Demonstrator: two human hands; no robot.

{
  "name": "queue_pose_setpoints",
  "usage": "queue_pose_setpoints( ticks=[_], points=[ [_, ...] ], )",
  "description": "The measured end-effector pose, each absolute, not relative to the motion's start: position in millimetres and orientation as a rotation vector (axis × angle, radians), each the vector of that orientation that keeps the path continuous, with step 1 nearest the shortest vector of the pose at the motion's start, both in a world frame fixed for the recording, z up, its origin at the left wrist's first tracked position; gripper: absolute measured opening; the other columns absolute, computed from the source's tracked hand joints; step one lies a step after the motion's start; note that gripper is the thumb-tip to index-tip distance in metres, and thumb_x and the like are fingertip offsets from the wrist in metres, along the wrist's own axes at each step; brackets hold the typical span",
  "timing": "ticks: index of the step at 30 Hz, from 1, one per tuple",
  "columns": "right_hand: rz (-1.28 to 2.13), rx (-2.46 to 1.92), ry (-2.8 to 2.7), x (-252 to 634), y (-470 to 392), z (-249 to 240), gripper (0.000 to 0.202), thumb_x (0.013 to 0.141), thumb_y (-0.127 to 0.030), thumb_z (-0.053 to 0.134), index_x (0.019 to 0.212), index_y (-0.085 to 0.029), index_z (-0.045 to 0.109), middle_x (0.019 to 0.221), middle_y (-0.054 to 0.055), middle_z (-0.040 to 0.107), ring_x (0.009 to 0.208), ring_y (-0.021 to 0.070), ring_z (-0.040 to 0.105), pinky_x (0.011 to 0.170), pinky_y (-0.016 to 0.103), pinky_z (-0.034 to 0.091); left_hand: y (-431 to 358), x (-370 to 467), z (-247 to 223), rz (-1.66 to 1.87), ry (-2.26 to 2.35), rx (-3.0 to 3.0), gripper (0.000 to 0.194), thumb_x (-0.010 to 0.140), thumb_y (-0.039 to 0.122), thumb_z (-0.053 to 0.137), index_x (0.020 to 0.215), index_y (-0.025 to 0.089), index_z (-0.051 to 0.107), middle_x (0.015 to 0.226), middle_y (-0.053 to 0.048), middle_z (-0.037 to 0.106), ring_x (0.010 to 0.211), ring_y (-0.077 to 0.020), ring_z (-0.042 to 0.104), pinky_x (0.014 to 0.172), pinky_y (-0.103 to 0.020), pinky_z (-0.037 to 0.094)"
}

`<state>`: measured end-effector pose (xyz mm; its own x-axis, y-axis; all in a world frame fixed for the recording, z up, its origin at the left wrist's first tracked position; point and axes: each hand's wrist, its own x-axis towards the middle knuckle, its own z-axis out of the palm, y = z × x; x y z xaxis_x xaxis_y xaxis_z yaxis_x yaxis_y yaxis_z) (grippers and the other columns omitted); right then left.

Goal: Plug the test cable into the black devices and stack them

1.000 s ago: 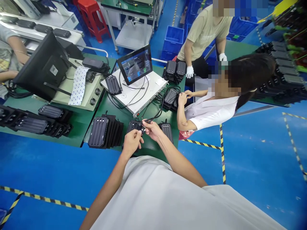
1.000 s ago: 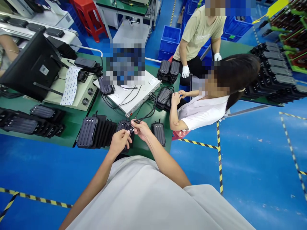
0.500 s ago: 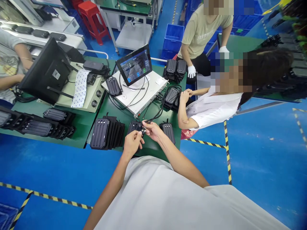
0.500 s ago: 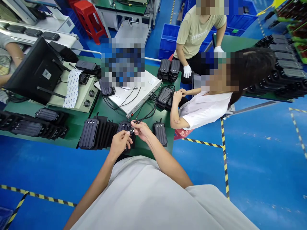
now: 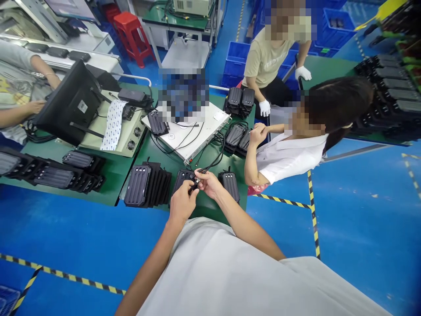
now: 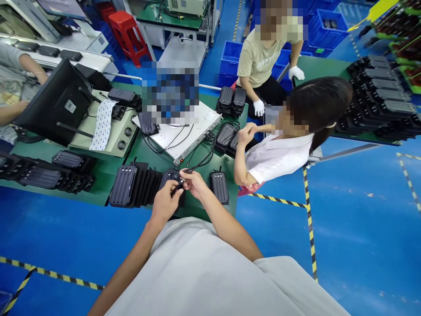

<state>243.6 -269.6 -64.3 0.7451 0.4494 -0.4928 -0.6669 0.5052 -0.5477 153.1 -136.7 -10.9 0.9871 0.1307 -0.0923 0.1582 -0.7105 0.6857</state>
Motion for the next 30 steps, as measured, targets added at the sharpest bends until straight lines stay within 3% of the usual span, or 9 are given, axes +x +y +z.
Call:
queue_pose_setpoints(
  ticks=[5,10,12,16,21,30],
  points=[
    [0.682,-0.801,0.336,242.3,-273.2,-67.1,0.044,0.07,-0.042,0.092,0.096,-0.018,0.066,0.074,-0.003,0.069,0.039,0.0066,0.049,0.034,0.021,0.026,-131.5,150.2,-2.9,0.068,0.236,2.432,0.017,0.1,0.031,0.057,0.109,0.023,0.069,0.108,-0.008,0.077,0.092,-0.0228,0.071,0.08,-0.031,0.048],
    [0.712,-0.829,0.252,241.9,-278.6,-72.9,0.042,0.069,-0.041,0.094,0.093,-0.016,0.069,0.077,-0.001,0.071,0.04,0.0066,0.05,0.033,0.022,0.027,-117.6,161.6,1.2,-0.095,0.302,2.046,0.033,0.097,0.048,0.059,0.086,0.019,0.071,0.072,-0.002,0.068,0.069,-0.0181,0.062,0.07,-0.029,0.046],
    [0.732,-0.832,0.223,242.5,-280.2,-75.3,0.042,0.069,-0.04,0.094,0.094,-0.015,0.071,0.079,0.0,0.072,0.04,0.0058,0.048,0.033,0.022,0.026,-114.7,166.3,0.1,-0.124,0.245,1.982,0.04,0.099,0.05,0.054,0.084,0.018,0.073,0.069,-0.001,0.063,0.067,-0.0169,0.059,0.068,-0.028,0.044],
    [0.754,-0.828,0.233,243.3,-281.7,-77.3,0.043,0.067,-0.039,0.095,0.094,-0.016,0.071,0.076,-0.001,0.072,0.037,0.0049,0.044,0.032,0.022,0.023,-117.0,172.4,-2.6,-0.131,0.289,2.077,0.037,0.095,0.047,0.056,0.085,0.018,0.076,0.061,0.002,0.055,0.06,-0.015,0.05,0.062,-0.028,0.037],
    [0.774,-0.853,0.249,243.6,-282.4,-74.4,0.045,0.065,-0.04,0.096,0.093,-0.015,0.071,0.066,-0.004,0.067,0.033,0.0046,0.039,0.031,0.023,0.017,-123.3,177.3,1.0,-0.183,0.288,2.175,0.038,0.091,0.046,0.053,0.068,0.019,0.067,0.057,0.002,0.051,0.059,-0.0146,0.045,0.06,-0.029,0.03],
    [0.775,-0.827,0.205,246.3,-285.6,-77.0,0.046,0.062,-0.038,0.098,0.092,-0.015,0.071,0.061,-0.006,0.058,0.036,0.0067,0.045,0.032,0.022,0.025,-123.2,177.5,3.7,-0.251,0.286,2.171,0.038,0.092,0.047,0.051,0.066,0.02,0.06,0.057,0.003,0.046,0.06,-0.0146,0.042,0.06,-0.029,0.028]
  ],
)
